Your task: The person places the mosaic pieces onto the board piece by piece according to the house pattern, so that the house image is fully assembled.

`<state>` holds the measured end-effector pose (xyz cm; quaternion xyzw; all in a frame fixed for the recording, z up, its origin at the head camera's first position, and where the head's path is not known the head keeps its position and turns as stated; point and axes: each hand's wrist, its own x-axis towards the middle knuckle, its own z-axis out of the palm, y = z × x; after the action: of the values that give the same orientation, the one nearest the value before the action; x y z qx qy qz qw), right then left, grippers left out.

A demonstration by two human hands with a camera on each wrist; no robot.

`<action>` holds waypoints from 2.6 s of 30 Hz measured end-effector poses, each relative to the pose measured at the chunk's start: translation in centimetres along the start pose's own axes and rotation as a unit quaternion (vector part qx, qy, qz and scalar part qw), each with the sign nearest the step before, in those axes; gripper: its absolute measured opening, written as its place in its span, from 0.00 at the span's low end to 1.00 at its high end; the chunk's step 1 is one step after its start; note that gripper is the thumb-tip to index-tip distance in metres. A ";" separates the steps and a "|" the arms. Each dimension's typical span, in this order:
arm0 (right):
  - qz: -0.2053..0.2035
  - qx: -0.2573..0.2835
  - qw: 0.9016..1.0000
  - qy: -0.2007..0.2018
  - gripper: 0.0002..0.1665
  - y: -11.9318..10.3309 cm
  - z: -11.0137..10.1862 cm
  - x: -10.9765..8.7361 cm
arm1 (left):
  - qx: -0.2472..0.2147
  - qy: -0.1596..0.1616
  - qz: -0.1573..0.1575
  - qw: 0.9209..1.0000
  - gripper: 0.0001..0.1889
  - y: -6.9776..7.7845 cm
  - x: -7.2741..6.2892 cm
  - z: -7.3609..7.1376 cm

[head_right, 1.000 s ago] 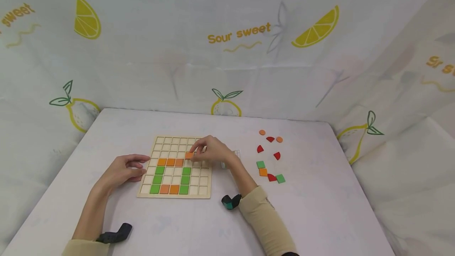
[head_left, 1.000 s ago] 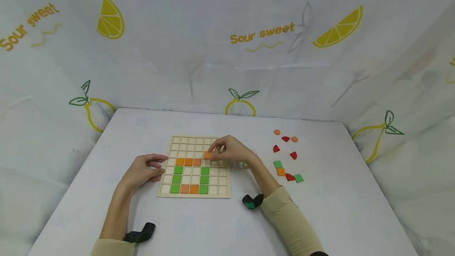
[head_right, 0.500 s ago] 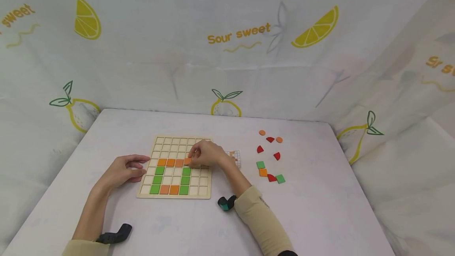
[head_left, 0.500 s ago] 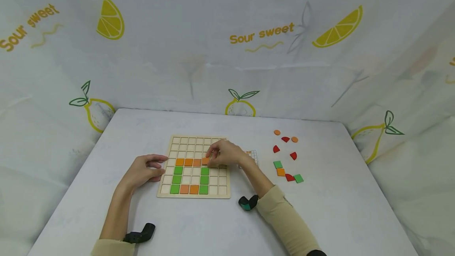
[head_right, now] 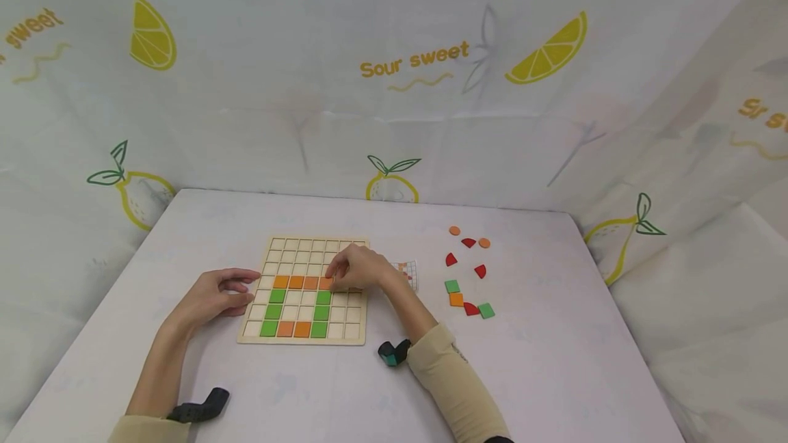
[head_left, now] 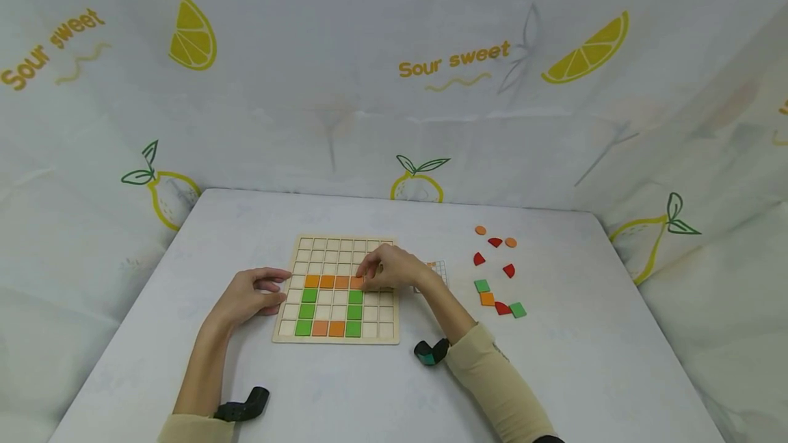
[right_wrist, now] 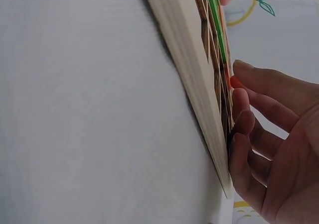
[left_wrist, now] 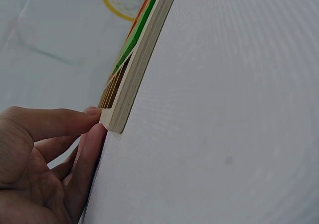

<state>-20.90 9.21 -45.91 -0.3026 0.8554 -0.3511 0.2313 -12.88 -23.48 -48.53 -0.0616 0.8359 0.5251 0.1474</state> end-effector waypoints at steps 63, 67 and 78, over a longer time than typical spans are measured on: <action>0.140 0.035 0.970 0.196 0.24 9.3 -11.6 -16.6 | -0.004 -0.003 -0.010 1.000 0.26 -0.1 0.3 0.0; 0.146 0.036 0.970 0.193 0.24 10.5 -12.0 -18.0 | -0.004 -0.002 -0.009 1.000 0.26 -0.1 0.3 0.0; 0.188 0.047 0.966 0.171 0.23 15.1 -11.8 -19.8 | -0.001 -0.001 -0.016 1.000 0.26 0.0 0.3 0.0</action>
<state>-19.38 36.68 -45.82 -0.0611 0.9061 -0.3879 0.1576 -13.11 -23.46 -48.66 -0.0749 0.8344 0.5232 0.1565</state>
